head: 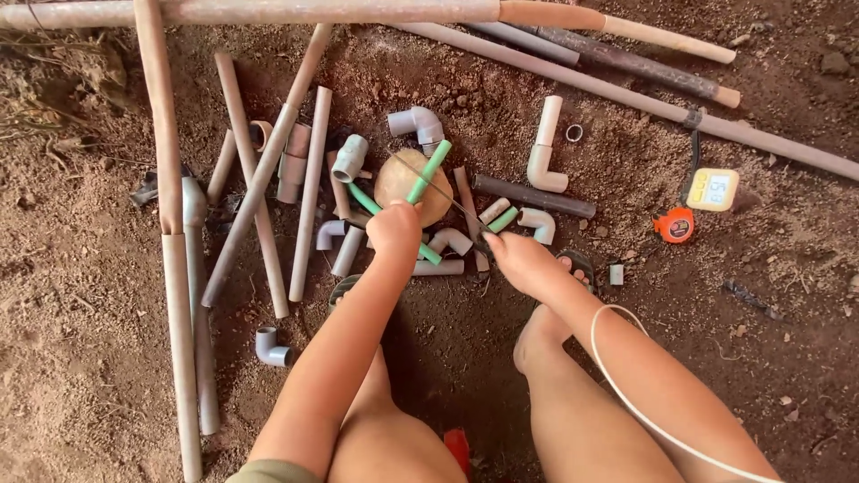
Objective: The person cuts PVC pipes with pliers, then connects the cut pipes together by hand. The person also scrapes soil from a pipe with a knife.
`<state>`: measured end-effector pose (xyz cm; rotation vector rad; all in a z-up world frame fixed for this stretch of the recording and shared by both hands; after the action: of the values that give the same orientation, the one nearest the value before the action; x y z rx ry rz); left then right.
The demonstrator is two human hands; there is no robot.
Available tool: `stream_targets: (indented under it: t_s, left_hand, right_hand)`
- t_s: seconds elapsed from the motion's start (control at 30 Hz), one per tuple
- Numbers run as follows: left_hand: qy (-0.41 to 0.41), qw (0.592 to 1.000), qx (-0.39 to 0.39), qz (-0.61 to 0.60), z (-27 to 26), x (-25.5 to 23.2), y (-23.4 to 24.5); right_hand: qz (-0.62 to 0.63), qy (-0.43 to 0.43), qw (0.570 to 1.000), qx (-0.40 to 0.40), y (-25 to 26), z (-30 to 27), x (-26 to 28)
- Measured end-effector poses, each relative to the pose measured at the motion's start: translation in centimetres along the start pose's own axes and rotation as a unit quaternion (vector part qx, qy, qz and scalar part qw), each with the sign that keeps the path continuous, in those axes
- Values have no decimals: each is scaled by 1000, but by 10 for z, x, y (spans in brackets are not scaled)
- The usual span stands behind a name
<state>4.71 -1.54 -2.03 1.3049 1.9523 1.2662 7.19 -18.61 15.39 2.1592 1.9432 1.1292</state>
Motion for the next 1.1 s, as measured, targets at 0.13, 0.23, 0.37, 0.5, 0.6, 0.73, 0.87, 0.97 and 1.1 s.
stream_targets:
  t_s: [0.13,0.23,0.37,0.5,0.6,0.73,0.87,0.97,1.1]
  left_hand:
    - [-14,1000,-21,7,0,-1,-3]
    - [-7,1000,-19,8,-2,1,9]
    - [-6,1000,-11,-9,-5,5,16]
    - [12,996,11,-93,-7,11,17]
    - [-15,985,26,-171,1,23,-10]
    - [24,943,97,-319,6,61,-12]
    - [83,889,143,-427,-33,122,17]
    - [83,873,84,-473,-56,172,4]
    - [161,889,28,-427,-73,280,8]
  right_hand:
    - [16,33,999,-1,-22,25,-22]
    - [8,19,1000,-19,-19,4,-34]
    - [-40,-32,998,-48,-39,-15,-83]
    - [9,-102,994,-48,-55,-16,-123]
    - [234,-35,967,-95,-50,-9,-104]
    - [326,28,934,-141,-45,-11,-70]
    - [284,35,946,-151,-58,-12,-44]
    - [263,7,955,-141,-70,-14,-63]
    - [148,-46,975,-161,-55,-25,-55]
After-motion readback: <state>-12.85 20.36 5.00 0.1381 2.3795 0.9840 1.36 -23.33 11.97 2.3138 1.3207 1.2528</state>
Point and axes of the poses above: each hand's wrist, its own z-axis towards the middle knuckle, its own y-axis out of the back of the hand, x = y × z, the point moved 5 cm from there along z, towards the middle knuckle, and after that the axes turned 13 degrees about y, right-handed, at the moved point
